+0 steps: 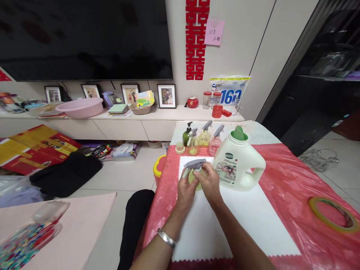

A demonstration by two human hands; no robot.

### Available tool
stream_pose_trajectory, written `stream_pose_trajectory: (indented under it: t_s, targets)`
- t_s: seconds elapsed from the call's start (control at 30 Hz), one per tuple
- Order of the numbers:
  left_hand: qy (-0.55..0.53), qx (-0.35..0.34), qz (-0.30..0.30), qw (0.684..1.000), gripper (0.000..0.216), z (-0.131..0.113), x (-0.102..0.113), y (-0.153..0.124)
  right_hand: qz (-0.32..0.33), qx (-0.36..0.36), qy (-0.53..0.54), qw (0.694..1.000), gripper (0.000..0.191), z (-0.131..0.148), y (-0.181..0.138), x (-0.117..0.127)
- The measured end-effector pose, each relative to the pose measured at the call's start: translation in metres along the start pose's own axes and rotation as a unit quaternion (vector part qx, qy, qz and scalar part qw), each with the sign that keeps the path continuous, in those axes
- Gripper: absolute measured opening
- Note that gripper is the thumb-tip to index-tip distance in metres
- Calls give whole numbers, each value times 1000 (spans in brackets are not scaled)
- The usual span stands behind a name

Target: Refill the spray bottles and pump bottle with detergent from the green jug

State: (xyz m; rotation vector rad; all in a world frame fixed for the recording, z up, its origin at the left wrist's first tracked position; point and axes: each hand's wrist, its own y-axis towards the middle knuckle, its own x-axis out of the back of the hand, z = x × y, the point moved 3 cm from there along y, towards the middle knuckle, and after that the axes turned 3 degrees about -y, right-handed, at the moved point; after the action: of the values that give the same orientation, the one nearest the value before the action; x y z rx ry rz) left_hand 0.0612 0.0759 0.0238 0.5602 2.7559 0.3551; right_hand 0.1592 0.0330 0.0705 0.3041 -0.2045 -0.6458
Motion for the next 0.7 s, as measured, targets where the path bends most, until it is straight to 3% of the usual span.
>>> stream_pose_trajectory:
  t_s: [0.17, 0.3, 0.53, 0.7]
  targets:
    - [-8, 0, -17, 1000, 52, 4, 1, 0, -13, -10, -1, 1000, 26, -1, 0, -6]
    - [-8, 14, -11, 1000, 53, -2, -2, 0, 23, 12, -5, 1000, 14, 8, -1, -1]
    - [-5, 7, -38, 999, 51, 6, 2, -1, -37, -3, -28, 999, 18, 3, 0, -4]
    - [-4, 0, -32, 999, 48, 14, 5, 0, -39, -9, -41, 998, 15, 10, 0, -6]
